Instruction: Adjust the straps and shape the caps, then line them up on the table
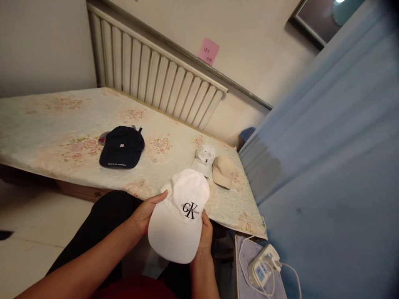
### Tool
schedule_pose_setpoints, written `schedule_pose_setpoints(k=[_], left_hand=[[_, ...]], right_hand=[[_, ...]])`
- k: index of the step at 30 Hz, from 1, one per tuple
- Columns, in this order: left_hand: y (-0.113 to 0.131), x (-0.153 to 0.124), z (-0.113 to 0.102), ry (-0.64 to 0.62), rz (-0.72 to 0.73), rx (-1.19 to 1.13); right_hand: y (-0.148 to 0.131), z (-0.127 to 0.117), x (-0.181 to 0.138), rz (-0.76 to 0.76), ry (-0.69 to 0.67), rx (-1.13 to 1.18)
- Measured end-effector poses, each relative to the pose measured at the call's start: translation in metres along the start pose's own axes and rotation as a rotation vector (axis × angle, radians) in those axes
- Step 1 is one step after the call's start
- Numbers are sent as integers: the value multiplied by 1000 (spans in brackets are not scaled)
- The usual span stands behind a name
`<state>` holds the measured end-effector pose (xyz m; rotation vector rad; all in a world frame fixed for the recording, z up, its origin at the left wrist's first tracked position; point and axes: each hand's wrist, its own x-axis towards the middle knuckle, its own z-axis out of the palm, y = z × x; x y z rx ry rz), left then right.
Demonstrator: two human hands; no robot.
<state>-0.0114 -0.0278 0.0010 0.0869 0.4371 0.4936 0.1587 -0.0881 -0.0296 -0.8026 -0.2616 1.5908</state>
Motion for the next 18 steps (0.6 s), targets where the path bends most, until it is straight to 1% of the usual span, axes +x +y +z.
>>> schedule_pose_setpoints(k=[5,11,18], left_hand=[[1,3,-5,-20,-2,7],[1,0,1,32,20,20],[2,0,-2,10,14,26]], right_hand=[[0,-1,1,14,7,3],[-1,7,-1,32,7,-1],[2,4,1,10,18,-2]])
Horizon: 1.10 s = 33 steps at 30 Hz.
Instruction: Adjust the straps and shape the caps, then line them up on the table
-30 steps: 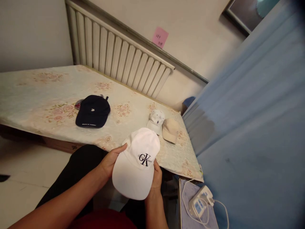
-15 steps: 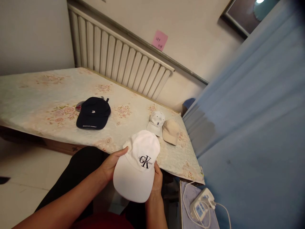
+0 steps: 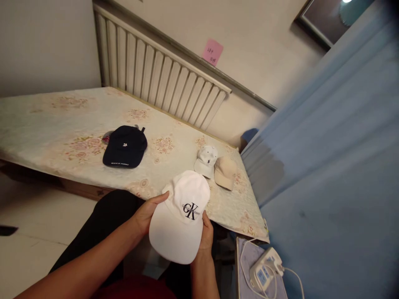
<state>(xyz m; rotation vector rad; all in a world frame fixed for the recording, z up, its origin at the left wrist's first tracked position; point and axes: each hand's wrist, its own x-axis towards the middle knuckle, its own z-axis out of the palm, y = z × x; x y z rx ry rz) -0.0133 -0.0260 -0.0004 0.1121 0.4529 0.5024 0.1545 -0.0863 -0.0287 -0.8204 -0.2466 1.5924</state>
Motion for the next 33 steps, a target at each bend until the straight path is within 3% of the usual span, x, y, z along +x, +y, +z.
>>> schedule_pose_setpoints(k=[33], left_hand=[[1,-1,5,112,-7,12]], right_hand=[[3,-3,2,32,0,14]])
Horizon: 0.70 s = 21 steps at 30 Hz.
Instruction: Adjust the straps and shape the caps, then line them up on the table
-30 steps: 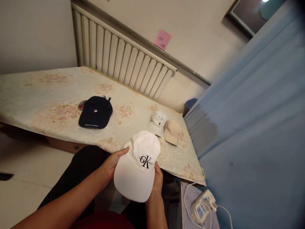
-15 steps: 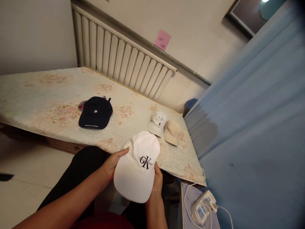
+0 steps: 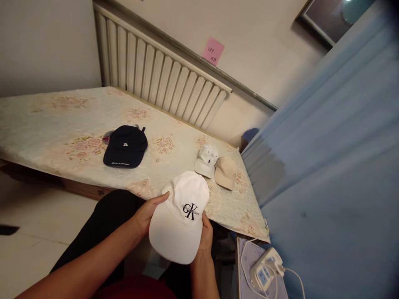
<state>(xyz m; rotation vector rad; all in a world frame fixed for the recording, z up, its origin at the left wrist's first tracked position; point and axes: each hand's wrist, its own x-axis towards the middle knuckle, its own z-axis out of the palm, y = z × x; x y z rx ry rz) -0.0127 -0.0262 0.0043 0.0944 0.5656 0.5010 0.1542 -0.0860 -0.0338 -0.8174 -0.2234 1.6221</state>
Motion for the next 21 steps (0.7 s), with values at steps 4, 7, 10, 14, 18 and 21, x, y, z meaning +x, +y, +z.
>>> schedule_pose_setpoints(k=[4,7,10,14,18,21], left_hand=[[0,2,-4,-21,0,11],[0,3,-7,-57,-22,20],[0,3,-9,-77,-39,33],[0,4,-11,-89,-43,48],[0,7,-13,-105,-46,48],[0,9,-14,-102,-44,52]], right_hand=[[-1,1,-1,13,12,7],[-1,0,-1,15,3,3],[-1,-1,-1,18,-6,-4],[-1,-1,-2,21,-10,15],[-1,-2,-1,24,-8,13],[0,-3,0,20,-4,10]])
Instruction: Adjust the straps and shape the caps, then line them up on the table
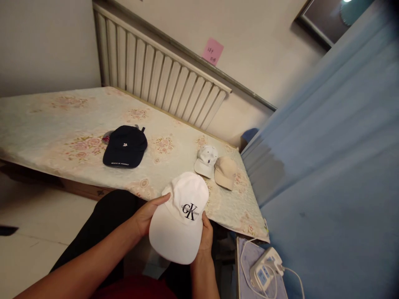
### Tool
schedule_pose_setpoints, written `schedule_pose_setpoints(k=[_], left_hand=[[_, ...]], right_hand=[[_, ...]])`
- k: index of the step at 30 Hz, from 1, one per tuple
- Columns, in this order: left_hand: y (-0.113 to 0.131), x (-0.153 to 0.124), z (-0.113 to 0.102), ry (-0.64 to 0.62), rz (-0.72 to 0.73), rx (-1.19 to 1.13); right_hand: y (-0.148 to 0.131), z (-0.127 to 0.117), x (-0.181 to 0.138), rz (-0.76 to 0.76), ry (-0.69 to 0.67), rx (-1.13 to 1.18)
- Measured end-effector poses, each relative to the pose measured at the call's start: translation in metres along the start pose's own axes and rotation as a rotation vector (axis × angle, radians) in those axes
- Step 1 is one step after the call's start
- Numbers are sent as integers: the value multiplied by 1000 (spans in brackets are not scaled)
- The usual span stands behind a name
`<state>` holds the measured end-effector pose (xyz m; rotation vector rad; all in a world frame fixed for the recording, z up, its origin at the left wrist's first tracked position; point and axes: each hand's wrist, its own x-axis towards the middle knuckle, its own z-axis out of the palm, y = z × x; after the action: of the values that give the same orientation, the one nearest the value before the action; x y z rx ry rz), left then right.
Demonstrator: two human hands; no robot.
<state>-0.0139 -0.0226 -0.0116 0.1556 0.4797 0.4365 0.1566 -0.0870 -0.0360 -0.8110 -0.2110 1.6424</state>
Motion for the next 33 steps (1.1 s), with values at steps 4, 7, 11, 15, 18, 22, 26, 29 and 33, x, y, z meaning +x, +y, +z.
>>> schedule_pose_setpoints(k=[4,7,11,15,18,22,26,29,33], left_hand=[[0,0,1,12,-3,-1],[0,-1,2,14,-8,1],[0,0,1,14,-10,1],[1,1,0,7,-16,-8],[1,0,1,14,-17,-1],[1,-2,2,29,-14,10],[1,0,-1,31,-7,4],[5,3,-2,33,-6,3],[18,8,2,35,-2,-9]], right_hand=[[0,0,1,-21,4,-21],[0,2,0,-22,15,-14],[-1,4,-1,-43,21,-24],[-2,6,-1,-38,34,-7],[-2,8,-2,-33,49,6],[-1,8,-2,-29,62,3],[-1,6,0,-22,40,-28],[-2,5,5,-8,13,-35],[-8,7,19,-23,14,-10]])
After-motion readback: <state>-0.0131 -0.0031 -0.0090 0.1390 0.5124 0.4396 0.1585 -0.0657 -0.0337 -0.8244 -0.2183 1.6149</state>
